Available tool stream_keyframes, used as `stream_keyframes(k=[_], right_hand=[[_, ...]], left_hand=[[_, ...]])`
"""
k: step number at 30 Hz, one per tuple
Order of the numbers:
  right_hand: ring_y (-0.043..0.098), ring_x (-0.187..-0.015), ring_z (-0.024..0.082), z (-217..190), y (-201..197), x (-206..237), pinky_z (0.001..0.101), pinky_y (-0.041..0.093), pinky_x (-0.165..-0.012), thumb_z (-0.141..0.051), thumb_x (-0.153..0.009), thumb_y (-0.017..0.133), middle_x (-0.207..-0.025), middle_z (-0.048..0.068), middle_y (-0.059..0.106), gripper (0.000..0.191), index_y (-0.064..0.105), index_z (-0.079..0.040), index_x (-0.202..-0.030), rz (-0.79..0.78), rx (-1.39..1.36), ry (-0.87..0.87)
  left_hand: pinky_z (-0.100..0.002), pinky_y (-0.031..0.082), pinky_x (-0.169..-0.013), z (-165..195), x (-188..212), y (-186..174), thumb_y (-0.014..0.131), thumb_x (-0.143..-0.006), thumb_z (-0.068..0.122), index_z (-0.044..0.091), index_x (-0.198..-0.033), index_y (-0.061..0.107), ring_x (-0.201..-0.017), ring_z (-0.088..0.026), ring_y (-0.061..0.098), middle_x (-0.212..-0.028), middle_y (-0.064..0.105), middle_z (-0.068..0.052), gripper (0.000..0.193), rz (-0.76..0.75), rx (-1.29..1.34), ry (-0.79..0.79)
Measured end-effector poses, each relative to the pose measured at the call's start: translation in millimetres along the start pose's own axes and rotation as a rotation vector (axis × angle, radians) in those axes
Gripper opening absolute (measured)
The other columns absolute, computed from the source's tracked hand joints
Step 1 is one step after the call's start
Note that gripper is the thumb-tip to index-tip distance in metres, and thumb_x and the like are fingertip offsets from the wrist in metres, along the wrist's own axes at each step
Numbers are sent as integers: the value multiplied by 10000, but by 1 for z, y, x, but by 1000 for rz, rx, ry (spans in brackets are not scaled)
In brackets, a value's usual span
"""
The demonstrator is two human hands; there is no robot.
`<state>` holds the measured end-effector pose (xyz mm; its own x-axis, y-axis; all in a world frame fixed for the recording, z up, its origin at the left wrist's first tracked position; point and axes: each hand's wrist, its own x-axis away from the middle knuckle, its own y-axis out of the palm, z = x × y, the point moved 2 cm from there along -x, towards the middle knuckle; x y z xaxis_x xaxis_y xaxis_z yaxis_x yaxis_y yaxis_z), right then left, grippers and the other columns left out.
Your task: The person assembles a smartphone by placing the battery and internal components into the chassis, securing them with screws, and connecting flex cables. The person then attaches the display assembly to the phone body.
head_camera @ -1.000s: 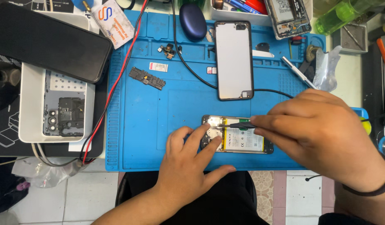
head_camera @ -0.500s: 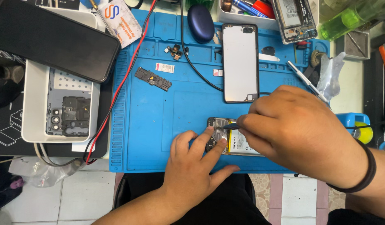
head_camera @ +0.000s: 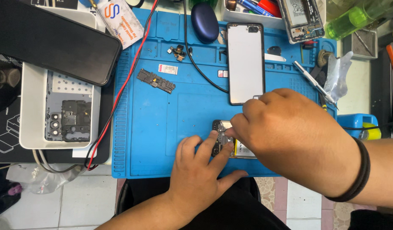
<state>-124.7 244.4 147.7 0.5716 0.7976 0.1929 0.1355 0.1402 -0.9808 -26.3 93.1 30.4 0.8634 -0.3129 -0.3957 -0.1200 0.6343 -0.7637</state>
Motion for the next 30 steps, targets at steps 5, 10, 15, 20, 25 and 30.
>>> stream_keyframes(k=[5, 10, 15, 20, 25, 30], right_hand=[[651, -726, 294, 5, -3, 0, 397, 538, -646, -132, -751, 687, -786, 122, 621, 180, 670, -47, -909, 30, -51, -62], [645, -721, 307, 8, -3, 2, 379, 530, -609, -57, -672, 669, -809, 122, 629, 253, 675, -39, -924, 124, -123, -73], [654, -760, 296, 6, -2, 1, 391, 540, -655, -87, -711, 673, -824, 120, 621, 240, 658, -52, -949, 44, -50, -44], [664, -773, 289, 5, 0, -1, 407, 549, -700, -140, -771, 675, -825, 114, 626, 208, 645, -73, -965, -193, 22, 2], [664, -823, 284, 8, 1, -5, 397, 546, -709, -196, -832, 669, -842, 101, 623, 263, 631, -110, -1077, -325, 113, 23], [661, -763, 303, 6, -6, -7, 407, 537, -686, -203, -771, 701, -851, 109, 632, 216, 651, -71, -935, -24, 6, -77]], left_hand=[[-520, 442, -979, 1, 0, 4, 841, -800, 553, 83, -1291, 625, -1142, -379, 429, -1356, 489, -180, 714, 21, -14, 11], [-534, 443, -997, 0, 1, 5, 831, -807, 584, 66, -1314, 611, -1140, -376, 437, -1357, 485, -190, 757, 39, -24, 24], [-534, 436, -1010, 0, 2, 6, 822, -819, 601, 84, -1329, 611, -1148, -374, 441, -1366, 490, -191, 757, 48, -60, 40], [-538, 435, -1027, 1, 2, 6, 822, -819, 600, 97, -1314, 619, -1157, -363, 452, -1364, 502, -180, 735, 48, -62, 32], [-539, 435, -1026, 1, 2, 6, 831, -807, 592, 84, -1301, 632, -1152, -365, 456, -1356, 510, -188, 737, 46, -49, 32], [-540, 439, -1031, 0, 0, 2, 845, -789, 562, 72, -1311, 636, -1139, -362, 467, -1349, 527, -191, 746, 50, -25, 31]])
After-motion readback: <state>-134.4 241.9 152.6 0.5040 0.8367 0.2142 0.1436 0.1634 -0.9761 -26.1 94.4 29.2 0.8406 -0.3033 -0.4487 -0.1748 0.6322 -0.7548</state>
